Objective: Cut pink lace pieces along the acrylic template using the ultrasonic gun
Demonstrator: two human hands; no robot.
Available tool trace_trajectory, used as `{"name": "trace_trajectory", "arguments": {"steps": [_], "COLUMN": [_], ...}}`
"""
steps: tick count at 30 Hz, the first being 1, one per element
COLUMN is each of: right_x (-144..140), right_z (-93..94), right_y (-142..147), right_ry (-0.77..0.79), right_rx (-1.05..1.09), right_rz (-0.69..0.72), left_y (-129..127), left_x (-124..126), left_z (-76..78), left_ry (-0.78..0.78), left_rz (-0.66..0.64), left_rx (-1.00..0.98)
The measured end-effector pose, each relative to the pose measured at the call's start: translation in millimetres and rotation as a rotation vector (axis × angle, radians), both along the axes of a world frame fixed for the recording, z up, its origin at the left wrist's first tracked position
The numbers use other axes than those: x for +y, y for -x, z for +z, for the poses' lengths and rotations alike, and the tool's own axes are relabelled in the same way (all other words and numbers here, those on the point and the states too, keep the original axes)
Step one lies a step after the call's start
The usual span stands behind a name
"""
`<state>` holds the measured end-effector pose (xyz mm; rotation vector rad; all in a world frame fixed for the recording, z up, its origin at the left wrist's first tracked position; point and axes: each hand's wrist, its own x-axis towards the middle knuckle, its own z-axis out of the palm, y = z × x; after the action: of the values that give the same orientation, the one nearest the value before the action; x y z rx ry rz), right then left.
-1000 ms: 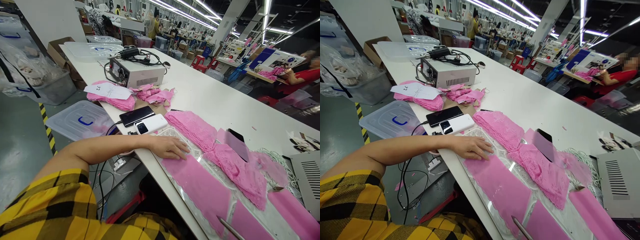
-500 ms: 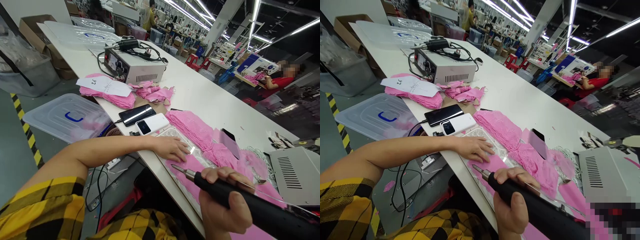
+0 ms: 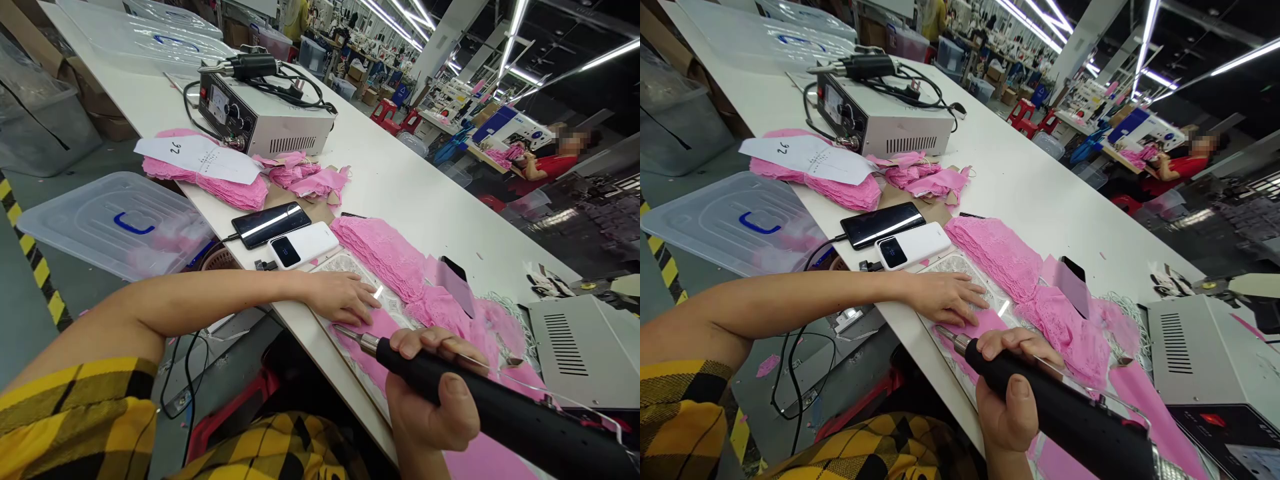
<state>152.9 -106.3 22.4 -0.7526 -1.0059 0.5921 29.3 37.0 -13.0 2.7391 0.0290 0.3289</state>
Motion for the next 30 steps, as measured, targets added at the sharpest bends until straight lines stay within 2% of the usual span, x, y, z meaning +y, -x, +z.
{"name": "trace_trajectory", "arguments": {"steps": [14,30], "right_x": [1.8,0.4], "right_z": [-4.0,-3.1], "right_y": [-1.1,1.7], "right_ry": [-0.004,0.002], "right_rx": [-0.018,-0.089], "right_rz": [0.042,0.0], "left_y": [1.0,1.9], "left_x": [0.6,-0.8], "left_z": [1.7,0.8], "left_ry": [0.027,0.103], "left_rz": [-0.005,0.031], "left_rx": [-0.003,-0.061]}}
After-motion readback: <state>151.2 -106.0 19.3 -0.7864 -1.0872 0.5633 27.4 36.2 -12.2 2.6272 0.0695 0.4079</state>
